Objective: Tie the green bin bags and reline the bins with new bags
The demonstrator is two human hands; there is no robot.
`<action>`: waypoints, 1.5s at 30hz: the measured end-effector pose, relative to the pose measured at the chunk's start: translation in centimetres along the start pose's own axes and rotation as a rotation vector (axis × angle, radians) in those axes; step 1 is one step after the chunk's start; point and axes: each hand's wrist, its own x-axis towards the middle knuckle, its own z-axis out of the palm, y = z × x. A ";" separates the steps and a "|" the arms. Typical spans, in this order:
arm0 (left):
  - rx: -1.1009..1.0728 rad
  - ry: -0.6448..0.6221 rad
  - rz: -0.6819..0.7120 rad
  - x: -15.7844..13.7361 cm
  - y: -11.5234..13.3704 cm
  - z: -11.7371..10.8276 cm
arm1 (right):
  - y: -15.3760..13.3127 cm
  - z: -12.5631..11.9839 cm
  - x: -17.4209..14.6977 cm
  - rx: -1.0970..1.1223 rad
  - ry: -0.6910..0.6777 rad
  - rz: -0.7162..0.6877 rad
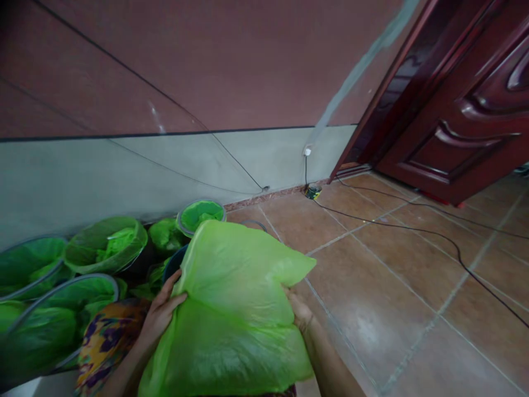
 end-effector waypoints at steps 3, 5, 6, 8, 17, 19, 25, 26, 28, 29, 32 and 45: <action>-0.078 -0.038 -0.053 0.8 0.9 -0.2 | -3.2 -2.0 0.2 0.205 0.030 0.093; -0.168 -0.067 -0.091 1.2 1.5 -0.3 | -5.6 -3.5 0.4 0.278 0.100 0.127; -0.215 -0.074 -0.093 1.3 1.7 -0.3 | -6.7 -4.2 0.3 0.262 0.155 0.118; -0.299 -0.080 -0.069 1.4 2.1 -0.4 | -8.6 -4.8 0.0 0.177 0.251 0.084; -0.433 0.059 -0.045 2.7 3.3 -3.1 | -12.6 -2.8 -1.1 0.315 0.191 -0.151; -0.396 0.039 -0.011 3.1 4.0 -3.9 | -13.6 -2.5 -1.0 0.323 0.145 -0.147; 0.043 -0.079 0.208 4.7 5.8 -6.4 | -14.9 -1.0 1.1 0.162 -0.213 -0.013; 0.188 -0.079 0.256 5.2 6.0 -6.9 | -14.6 -0.6 1.8 0.097 -0.255 -0.006; 0.513 -0.053 0.378 6.2 6.1 -7.7 | -13.4 0.1 3.3 -0.113 -0.290 -0.014; 0.678 -0.029 0.445 6.8 6.2 -8.1 | -12.6 0.5 4.2 -0.263 -0.280 -0.029; 1.100 0.037 0.597 8.2 6.2 -8.7 | -10.2 1.5 6.9 -0.801 -0.189 -0.150; 0.527 0.079 0.424 12.5 5.8 -12.5 | -8.7 1.7 15.4 -0.565 -0.124 -0.444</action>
